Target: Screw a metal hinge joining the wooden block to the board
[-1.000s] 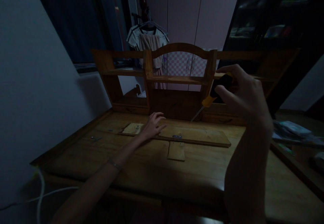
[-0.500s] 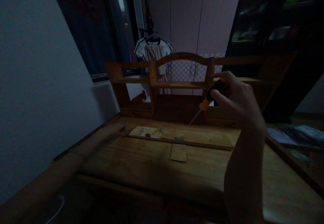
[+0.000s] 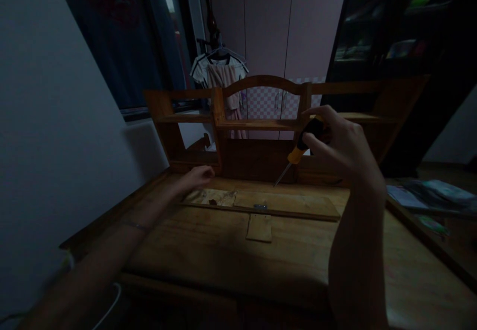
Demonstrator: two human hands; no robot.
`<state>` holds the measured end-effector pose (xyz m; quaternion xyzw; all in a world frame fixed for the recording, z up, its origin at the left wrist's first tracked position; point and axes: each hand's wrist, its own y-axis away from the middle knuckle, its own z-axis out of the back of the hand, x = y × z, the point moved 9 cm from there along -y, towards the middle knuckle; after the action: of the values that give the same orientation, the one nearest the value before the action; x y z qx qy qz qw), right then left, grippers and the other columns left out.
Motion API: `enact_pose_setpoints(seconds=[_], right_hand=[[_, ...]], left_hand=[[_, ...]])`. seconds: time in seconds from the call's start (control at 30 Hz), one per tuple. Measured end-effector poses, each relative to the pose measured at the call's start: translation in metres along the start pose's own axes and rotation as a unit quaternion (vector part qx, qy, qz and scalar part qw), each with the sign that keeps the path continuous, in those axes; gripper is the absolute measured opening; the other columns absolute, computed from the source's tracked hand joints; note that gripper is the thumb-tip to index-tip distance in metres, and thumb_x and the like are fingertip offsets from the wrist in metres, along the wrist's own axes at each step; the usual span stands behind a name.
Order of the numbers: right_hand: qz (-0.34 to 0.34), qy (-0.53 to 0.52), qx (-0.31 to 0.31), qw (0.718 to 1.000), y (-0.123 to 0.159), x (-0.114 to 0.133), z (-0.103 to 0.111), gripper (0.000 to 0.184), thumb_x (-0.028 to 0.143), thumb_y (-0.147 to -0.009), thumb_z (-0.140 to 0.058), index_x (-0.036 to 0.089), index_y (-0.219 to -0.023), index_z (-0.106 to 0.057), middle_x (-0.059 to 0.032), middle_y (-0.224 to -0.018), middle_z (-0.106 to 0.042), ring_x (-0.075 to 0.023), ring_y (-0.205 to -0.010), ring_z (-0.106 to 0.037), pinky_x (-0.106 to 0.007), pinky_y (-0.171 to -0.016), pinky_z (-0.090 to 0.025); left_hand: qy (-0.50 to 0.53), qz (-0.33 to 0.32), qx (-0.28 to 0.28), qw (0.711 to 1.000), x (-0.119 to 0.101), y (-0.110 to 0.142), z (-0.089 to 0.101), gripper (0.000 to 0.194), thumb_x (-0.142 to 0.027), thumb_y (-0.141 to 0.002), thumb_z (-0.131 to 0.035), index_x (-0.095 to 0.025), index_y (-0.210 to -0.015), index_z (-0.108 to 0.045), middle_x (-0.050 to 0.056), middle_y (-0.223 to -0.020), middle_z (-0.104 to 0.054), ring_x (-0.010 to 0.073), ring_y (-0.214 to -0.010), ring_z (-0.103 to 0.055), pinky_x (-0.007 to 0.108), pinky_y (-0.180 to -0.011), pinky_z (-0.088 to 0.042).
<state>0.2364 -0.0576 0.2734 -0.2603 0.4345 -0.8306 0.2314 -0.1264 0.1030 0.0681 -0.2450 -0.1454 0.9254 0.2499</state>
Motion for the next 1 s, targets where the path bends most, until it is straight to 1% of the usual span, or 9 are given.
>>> enact_pose_setpoints(seconds=[0.07, 0.17, 0.27, 0.33, 0.4, 0.5, 0.6, 0.77, 1.0], right_hand=[[0.005, -0.001, 0.015, 1.000, -0.001, 0.003, -0.006, 0.036, 0.028, -0.083, -0.055, 0.022, -0.117, -0.062, -0.0064, -0.092, -0.069, -0.0221, -0.077, -0.064, -0.036, -0.070, -0.047], [0.007, 0.007, 0.035, 0.999, -0.002, 0.006, -0.012, 0.035, 0.028, -0.083, -0.055, 0.022, -0.117, -0.062, -0.0052, -0.090, -0.070, -0.0215, -0.076, -0.063, -0.035, -0.071, -0.046], [0.004, 0.004, 0.043, 0.999, -0.002, 0.005, -0.016, 0.035, 0.028, -0.083, -0.056, 0.023, -0.117, -0.062, -0.0038, -0.090, -0.070, -0.0209, -0.077, -0.064, -0.033, -0.072, -0.045], [0.002, 0.000, 0.050, 0.999, -0.002, 0.004, -0.018, 0.035, 0.029, -0.083, -0.056, 0.022, -0.117, -0.062, -0.0033, -0.089, -0.069, -0.0207, -0.078, -0.064, -0.032, -0.072, -0.045], [0.004, 0.001, 0.051, 0.999, -0.002, 0.004, -0.020, 0.034, 0.029, -0.084, -0.056, 0.022, -0.116, -0.062, -0.0035, -0.090, -0.069, -0.0207, -0.078, -0.064, -0.031, -0.071, -0.044], [0.020, 0.008, 0.043, 0.999, -0.003, 0.008, -0.023, 0.034, 0.027, -0.084, -0.055, 0.020, -0.116, -0.062, -0.0053, -0.094, -0.070, -0.0210, -0.079, -0.063, -0.031, -0.071, -0.043], [0.035, 0.014, 0.039, 0.999, -0.003, 0.011, -0.027, 0.033, 0.024, -0.083, -0.056, 0.020, -0.115, -0.062, -0.0068, -0.097, -0.070, -0.0215, -0.082, -0.063, -0.031, -0.072, -0.043], [0.035, 0.028, 0.050, 0.998, -0.003, 0.009, -0.034, 0.031, 0.024, -0.084, -0.055, 0.020, -0.114, -0.061, -0.0072, -0.093, -0.069, -0.0226, -0.082, -0.063, -0.033, -0.074, -0.043], [0.031, 0.044, 0.049, 0.997, -0.004, 0.010, -0.035, 0.033, 0.024, -0.084, -0.057, 0.022, -0.116, -0.061, -0.0070, -0.090, -0.068, -0.0247, -0.086, -0.063, -0.037, -0.078, -0.043]], left_hand=[[0.049, -0.068, 0.019, 0.996, -0.047, -0.015, -0.034, 0.020, -0.023, -0.082, -0.058, -0.020, -0.099, -0.067, 0.004, -0.100, -0.069, 0.0183, -0.093, -0.065, 0.030, -0.085, -0.051], [0.129, -0.128, 0.046, 0.982, -0.114, -0.019, -0.090, 0.022, -0.021, -0.087, -0.056, -0.021, -0.106, -0.066, 0.004, -0.104, -0.069, 0.0173, -0.095, -0.066, 0.030, -0.086, -0.053], [0.189, -0.121, 0.027, 0.974, -0.150, -0.014, -0.127, 0.021, -0.023, -0.089, -0.058, -0.021, -0.109, -0.066, 0.004, -0.106, -0.070, 0.0180, -0.098, -0.067, 0.031, -0.088, -0.054], [0.217, -0.110, 0.007, 0.970, -0.157, -0.010, -0.138, 0.019, -0.023, -0.090, -0.060, -0.021, -0.107, -0.068, 0.004, -0.105, -0.071, 0.0182, -0.098, -0.068, 0.030, -0.088, -0.055], [0.237, -0.092, -0.005, 0.967, -0.153, -0.007, -0.141, 0.017, -0.024, -0.090, -0.061, -0.020, -0.104, -0.069, 0.004, -0.103, -0.072, 0.0178, -0.096, -0.069, 0.030, -0.087, -0.056], [0.258, -0.053, -0.021, 0.964, -0.141, -0.003, -0.139, 0.017, -0.027, -0.091, -0.060, -0.019, -0.103, -0.070, 0.004, -0.102, -0.073, 0.0173, -0.095, -0.069, 0.028, -0.084, -0.057], [0.246, -0.050, -0.036, 0.967, -0.139, -0.001, -0.135, 0.015, -0.026, -0.091, -0.061, -0.019, -0.099, -0.071, 0.004, -0.100, -0.074, 0.0170, -0.097, -0.069, 0.028, -0.089, -0.055], [0.255, -0.051, -0.013, 0.966, -0.143, 0.000, -0.142, 0.015, -0.025, -0.091, -0.062, -0.018, -0.099, -0.072, 0.004, -0.098, -0.075, 0.0157, -0.090, -0.071, 0.025, -0.083, -0.056], [0.250, -0.054, -0.011, 0.967, -0.142, 0.002, -0.143, 0.015, -0.023, -0.090, -0.063, -0.018, -0.099, -0.073, 0.004, -0.099, -0.075, 0.0156, -0.091, -0.070, 0.025, -0.084, -0.054]])
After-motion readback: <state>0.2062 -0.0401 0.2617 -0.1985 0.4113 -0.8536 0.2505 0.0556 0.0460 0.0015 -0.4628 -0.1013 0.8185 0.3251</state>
